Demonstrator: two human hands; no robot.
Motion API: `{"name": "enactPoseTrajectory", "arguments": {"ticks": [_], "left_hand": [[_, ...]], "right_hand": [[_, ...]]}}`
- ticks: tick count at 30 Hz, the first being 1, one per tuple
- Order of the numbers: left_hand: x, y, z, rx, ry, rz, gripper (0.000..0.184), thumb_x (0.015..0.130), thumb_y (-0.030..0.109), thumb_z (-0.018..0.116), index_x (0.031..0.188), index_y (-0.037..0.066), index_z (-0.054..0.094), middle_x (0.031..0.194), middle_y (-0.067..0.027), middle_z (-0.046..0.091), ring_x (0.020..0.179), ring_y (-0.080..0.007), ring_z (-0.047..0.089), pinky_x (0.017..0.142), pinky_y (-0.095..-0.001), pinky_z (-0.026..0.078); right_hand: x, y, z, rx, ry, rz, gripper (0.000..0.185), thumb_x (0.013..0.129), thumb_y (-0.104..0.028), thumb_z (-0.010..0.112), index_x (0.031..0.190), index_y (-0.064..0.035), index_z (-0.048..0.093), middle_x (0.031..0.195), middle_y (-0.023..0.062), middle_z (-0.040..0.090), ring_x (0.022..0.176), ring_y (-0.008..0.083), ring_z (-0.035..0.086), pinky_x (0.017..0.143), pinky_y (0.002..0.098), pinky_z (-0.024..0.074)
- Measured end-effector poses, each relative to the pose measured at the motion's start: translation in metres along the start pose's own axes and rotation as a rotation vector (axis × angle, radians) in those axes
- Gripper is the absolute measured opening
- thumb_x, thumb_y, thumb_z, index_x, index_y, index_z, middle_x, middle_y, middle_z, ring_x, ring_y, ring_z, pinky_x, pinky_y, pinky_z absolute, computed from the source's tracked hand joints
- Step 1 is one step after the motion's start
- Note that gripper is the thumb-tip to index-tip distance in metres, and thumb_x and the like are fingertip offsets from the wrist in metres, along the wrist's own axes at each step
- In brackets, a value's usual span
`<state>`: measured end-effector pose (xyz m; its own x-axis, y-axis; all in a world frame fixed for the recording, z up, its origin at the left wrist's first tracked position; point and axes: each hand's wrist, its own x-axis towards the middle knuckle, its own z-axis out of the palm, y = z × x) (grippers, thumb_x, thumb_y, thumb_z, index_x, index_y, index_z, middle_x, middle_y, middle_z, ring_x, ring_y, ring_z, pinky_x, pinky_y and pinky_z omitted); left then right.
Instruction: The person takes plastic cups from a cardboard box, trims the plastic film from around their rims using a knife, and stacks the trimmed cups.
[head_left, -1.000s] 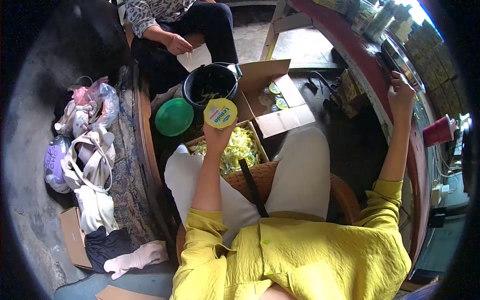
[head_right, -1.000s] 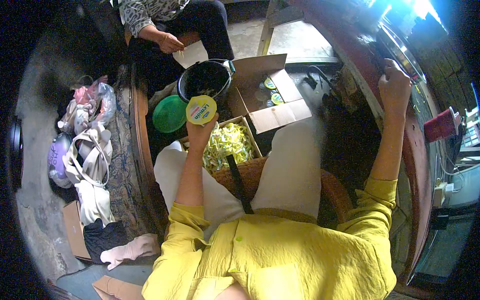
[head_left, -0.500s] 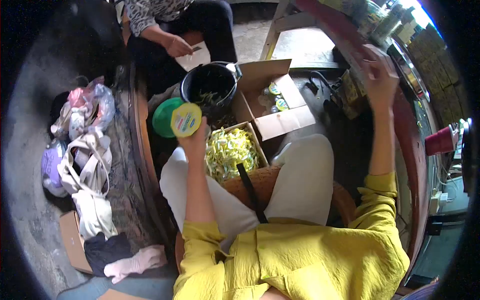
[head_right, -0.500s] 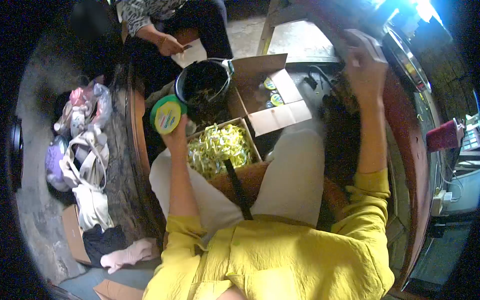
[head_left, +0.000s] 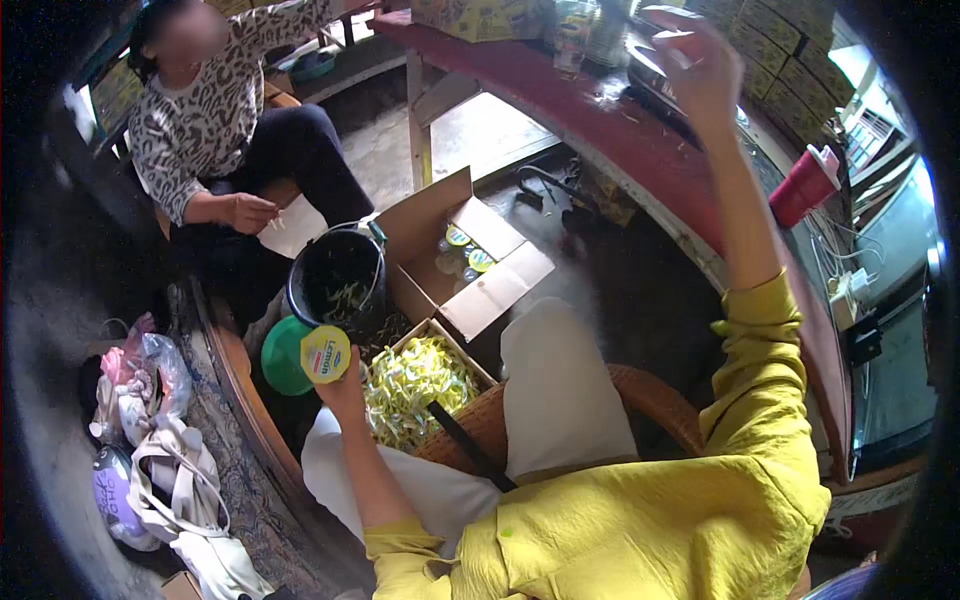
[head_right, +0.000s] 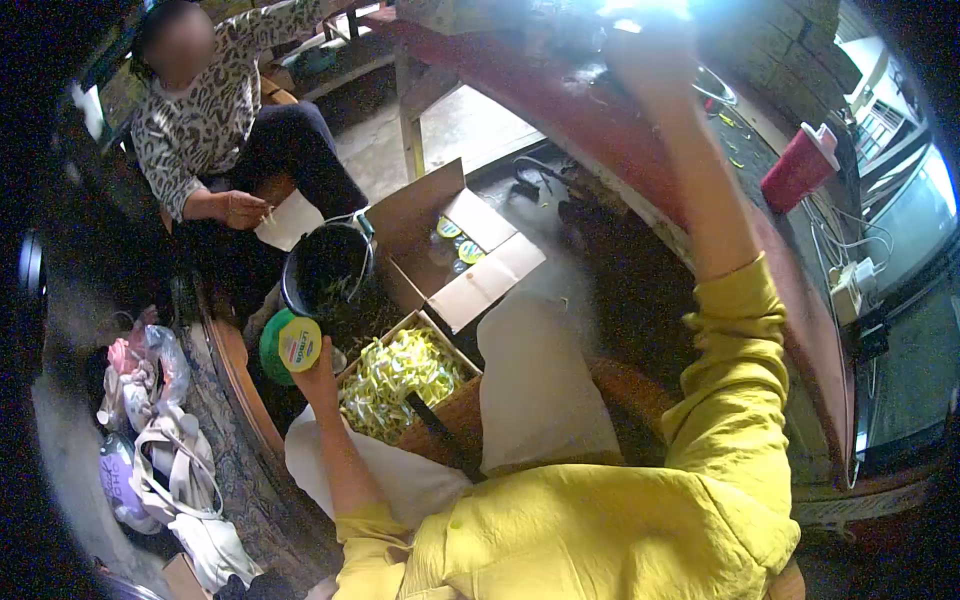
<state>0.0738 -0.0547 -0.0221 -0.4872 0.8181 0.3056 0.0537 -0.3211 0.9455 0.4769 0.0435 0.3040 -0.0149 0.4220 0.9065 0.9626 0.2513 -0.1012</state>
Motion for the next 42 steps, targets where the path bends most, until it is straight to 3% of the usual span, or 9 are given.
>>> {"name": "enactPoseTrajectory", "arguments": {"ticks": [2,6,9,13,19,25,30,41,42], "left_hand": [[0.000,-0.012,-0.004,-0.014,0.010,-0.068,0.055,0.067,0.003,0.068,0.113,-0.002,0.039,0.107,-0.0099,0.050,0.095,-0.0153,0.049,0.083,-0.0261,0.040],[0.002,-0.015,-0.003,-0.065,0.034,-0.076,0.056,0.067,0.002,0.068,0.113,-0.002,0.038,0.105,-0.0095,0.049,0.094,-0.0146,0.049,0.080,-0.0249,0.041],[-0.002,-0.018,-0.003,-0.082,0.048,-0.133,0.055,0.067,0.000,0.067,0.113,-0.001,0.038,0.105,-0.0096,0.049,0.094,-0.0149,0.050,0.081,-0.0259,0.042],[-0.007,-0.029,-0.001,-0.086,0.031,-0.071,0.053,0.067,-0.005,0.065,0.112,-0.001,0.038,0.104,-0.0098,0.049,0.094,-0.0158,0.050,0.082,-0.0282,0.043],[-0.008,-0.043,-0.006,-0.046,-0.028,-0.056,0.053,0.066,-0.007,0.065,0.111,0.000,0.037,0.106,-0.0108,0.048,0.095,-0.0170,0.050,0.082,-0.0291,0.044],[-0.006,-0.043,-0.006,-0.033,-0.032,-0.074,0.051,0.068,-0.005,0.064,0.112,0.001,0.040,0.106,-0.0091,0.049,0.094,-0.0159,0.050,0.081,-0.0273,0.044],[-0.005,-0.052,-0.003,-0.149,-0.054,-0.049,0.049,0.070,-0.005,0.062,0.113,0.003,0.040,0.108,-0.0095,0.048,0.094,-0.0163,0.050,0.081,-0.0276,0.045],[-0.009,-0.026,0.008,-0.007,-0.063,-0.034,0.048,0.068,-0.001,0.067,0.110,0.002,0.042,0.099,-0.0055,0.051,0.088,-0.0125,0.050,0.074,-0.0230,0.043],[-0.009,-0.029,0.004,0.016,-0.076,-0.048,0.049,0.068,0.000,0.067,0.110,0.001,0.041,0.101,-0.0070,0.051,0.090,-0.0135,0.050,0.077,-0.0245,0.043]], "right_hand": [[0.028,0.039,-0.018,0.140,0.019,0.030,0.031,0.063,-0.006,0.061,0.093,-0.0139,0.062,0.086,0.0041,0.063,0.066,0.0145,0.060,0.062,0.0258,0.0461],[0.048,0.171,0.004,-0.269,-0.151,-0.068,0.037,0.061,-0.011,0.062,0.098,-0.0160,0.061,0.087,0.0031,0.063,0.069,0.0098,0.059,0.064,0.0244,0.0467],[0.037,0.208,0.033,-0.018,-0.486,0.604,0.035,0.055,-0.010,0.066,0.091,-0.0107,0.063,0.084,0.0031,0.064,0.077,0.0111,0.059,0.069,0.0243,0.0463],[0.018,0.201,0.039,-0.112,-0.672,0.505,0.028,0.052,-0.014,0.063,0.078,-0.0051,0.065,0.079,0.0070,0.063,0.073,0.0139,0.058,0.063,0.0268,0.0454],[0.031,0.218,0.048,-0.145,-0.990,0.370,0.037,0.051,-0.010,0.063,0.088,-0.0049,0.062,0.081,0.0072,0.063,0.074,0.0148,0.057,0.063,0.0269,0.0452],[0.045,0.222,0.039,0.068,-0.529,0.501,0.069,0.053,-0.002,0.065,0.118,-0.0060,0.041,0.083,0.0075,0.062,0.074,0.0154,0.057,0.066,0.0267,0.0470],[0.059,0.224,0.030,0.150,-0.402,0.429,0.065,0.057,-0.009,0.070,0.116,-0.0061,0.044,0.097,0.0102,0.058,0.079,0.0175,0.058,0.069,0.0278,0.0482],[0.070,0.241,0.025,0.020,-0.351,0.238,0.054,0.062,-0.009,0.068,0.112,-0.0058,0.048,0.094,0.0100,0.060,0.068,0.0126,0.060,0.059,0.0251,0.0482],[0.069,0.236,0.025,-0.030,-0.238,0.069,0.055,0.061,-0.008,0.068,0.112,-0.0070,0.048,0.089,0.0083,0.062,0.068,0.0138,0.061,0.062,0.0267,0.0483]]}}
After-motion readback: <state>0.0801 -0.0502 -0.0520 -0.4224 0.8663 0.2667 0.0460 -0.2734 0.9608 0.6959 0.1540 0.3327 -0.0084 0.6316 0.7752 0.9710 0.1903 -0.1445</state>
